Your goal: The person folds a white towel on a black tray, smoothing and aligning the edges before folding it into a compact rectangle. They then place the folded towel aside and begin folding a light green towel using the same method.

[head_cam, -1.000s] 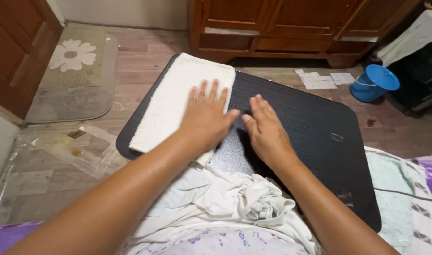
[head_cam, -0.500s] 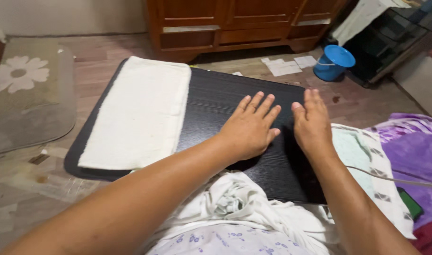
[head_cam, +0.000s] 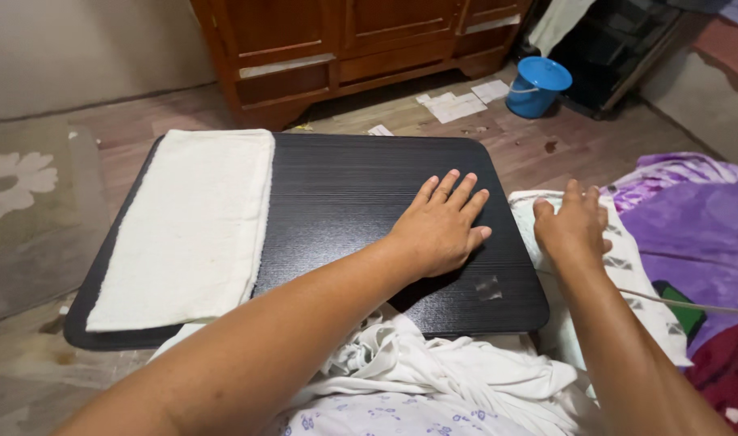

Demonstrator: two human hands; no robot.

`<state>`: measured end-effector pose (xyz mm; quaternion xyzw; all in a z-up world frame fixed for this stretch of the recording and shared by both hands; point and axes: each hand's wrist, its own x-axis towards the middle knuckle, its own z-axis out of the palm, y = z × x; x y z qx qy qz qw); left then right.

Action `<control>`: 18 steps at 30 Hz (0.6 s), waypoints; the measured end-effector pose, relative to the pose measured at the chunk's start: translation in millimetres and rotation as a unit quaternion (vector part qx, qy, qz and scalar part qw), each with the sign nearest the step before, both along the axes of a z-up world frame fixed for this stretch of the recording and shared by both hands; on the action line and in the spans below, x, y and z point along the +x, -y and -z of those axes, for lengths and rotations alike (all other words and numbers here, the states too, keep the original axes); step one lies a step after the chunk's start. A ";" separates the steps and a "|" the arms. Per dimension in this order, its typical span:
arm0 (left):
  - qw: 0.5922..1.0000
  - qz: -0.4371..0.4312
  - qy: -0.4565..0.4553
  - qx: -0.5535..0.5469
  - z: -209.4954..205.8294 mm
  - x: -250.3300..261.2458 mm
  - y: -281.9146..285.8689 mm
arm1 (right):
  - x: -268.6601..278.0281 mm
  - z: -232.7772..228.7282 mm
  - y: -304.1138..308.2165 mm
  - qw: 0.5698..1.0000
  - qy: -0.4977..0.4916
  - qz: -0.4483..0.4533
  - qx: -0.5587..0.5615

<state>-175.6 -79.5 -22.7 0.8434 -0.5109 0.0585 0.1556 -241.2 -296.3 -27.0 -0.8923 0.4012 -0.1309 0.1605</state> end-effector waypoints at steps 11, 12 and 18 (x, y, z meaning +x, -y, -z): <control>0.999 0.024 -0.040 0.018 8.1 -8.5 22.4 | -20.7 16.4 35.6 0.987 -0.049 0.127 0.086; 0.999 0.025 -0.035 0.020 9.3 -8.5 23.7 | -21.8 18.9 37.8 0.984 -0.055 0.138 0.096; 0.999 0.028 -0.029 -0.006 12.9 -7.8 25.5 | -23.5 33.6 40.5 0.980 -0.098 0.125 0.121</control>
